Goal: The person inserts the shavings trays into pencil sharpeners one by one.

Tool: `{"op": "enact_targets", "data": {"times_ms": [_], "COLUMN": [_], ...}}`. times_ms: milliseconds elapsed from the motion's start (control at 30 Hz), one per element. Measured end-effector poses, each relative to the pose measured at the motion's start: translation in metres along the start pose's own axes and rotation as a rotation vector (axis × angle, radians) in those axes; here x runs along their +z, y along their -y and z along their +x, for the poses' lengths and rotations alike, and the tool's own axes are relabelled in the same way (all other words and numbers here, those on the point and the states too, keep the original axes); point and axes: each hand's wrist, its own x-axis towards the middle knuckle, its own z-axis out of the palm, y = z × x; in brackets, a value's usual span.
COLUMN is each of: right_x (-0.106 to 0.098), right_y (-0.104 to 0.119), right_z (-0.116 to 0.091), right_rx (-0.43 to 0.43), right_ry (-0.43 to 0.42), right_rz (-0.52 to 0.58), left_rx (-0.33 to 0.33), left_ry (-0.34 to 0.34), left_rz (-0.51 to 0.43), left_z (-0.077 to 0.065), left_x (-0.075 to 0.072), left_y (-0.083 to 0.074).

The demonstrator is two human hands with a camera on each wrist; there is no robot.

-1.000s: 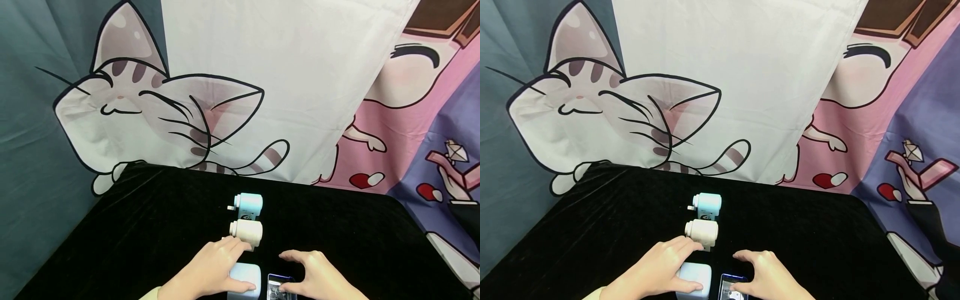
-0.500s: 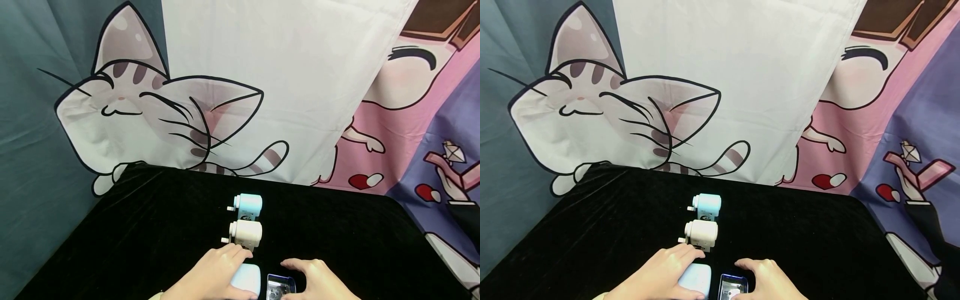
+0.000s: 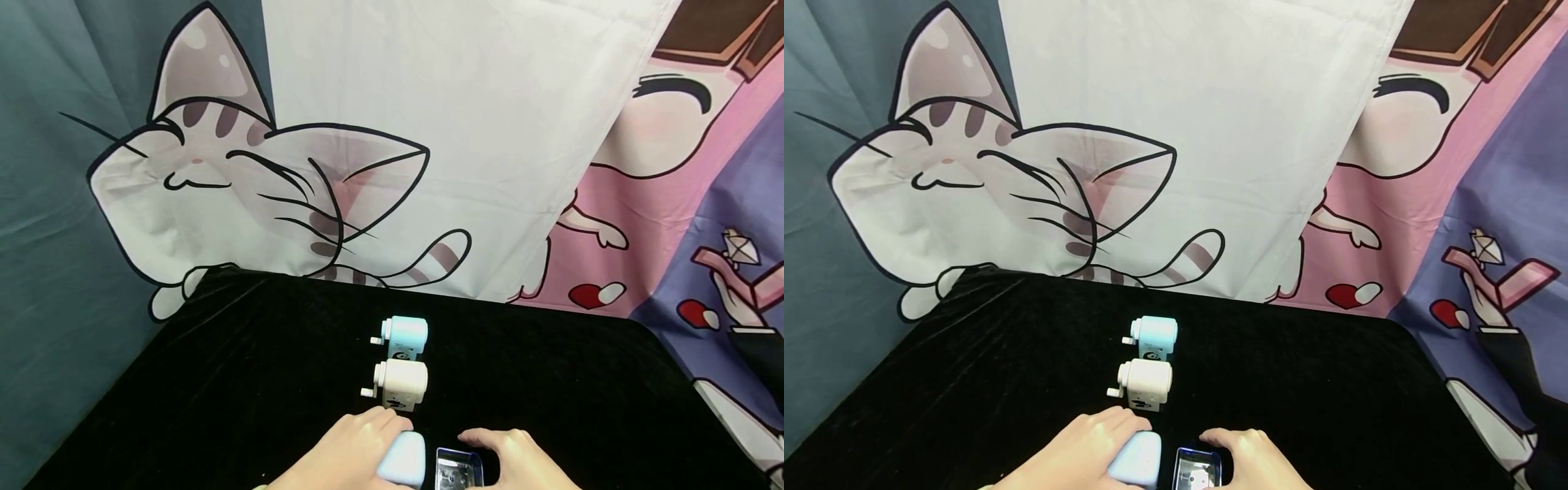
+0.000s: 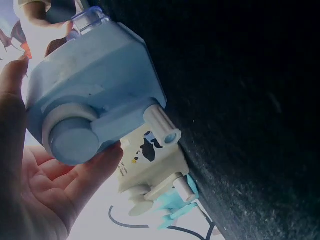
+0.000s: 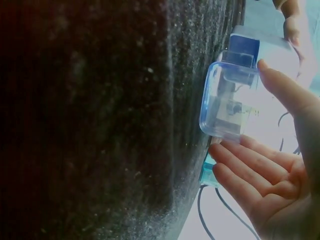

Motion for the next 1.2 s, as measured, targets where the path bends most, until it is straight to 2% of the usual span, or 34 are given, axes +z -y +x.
{"op": "enact_targets", "data": {"times_ms": [233, 467, 833, 1200], "right_x": [0.002, 0.002, 0.003, 0.005], "right_y": [-0.002, -0.005, -0.005, -0.007], "right_z": [-0.001, -0.002, -0.004, -0.004], "right_rx": [-0.012, -0.014, 0.003, -0.006], "right_ry": [0.032, 0.057, 0.076, 0.072], "right_rz": [0.041, 0.028, 0.035, 0.065], "left_rx": [0.013, 0.036, 0.026, 0.053], "left_ry": [0.015, 0.001, 0.055, 0.033], "left_rz": [-0.002, 0.031, 0.005, 0.037], "left_z": [0.000, -0.001, 0.000, 0.000], "left_x": [0.004, 0.009, 0.011, 0.013], "left_y": [0.000, 0.000, 0.001, 0.001]}}
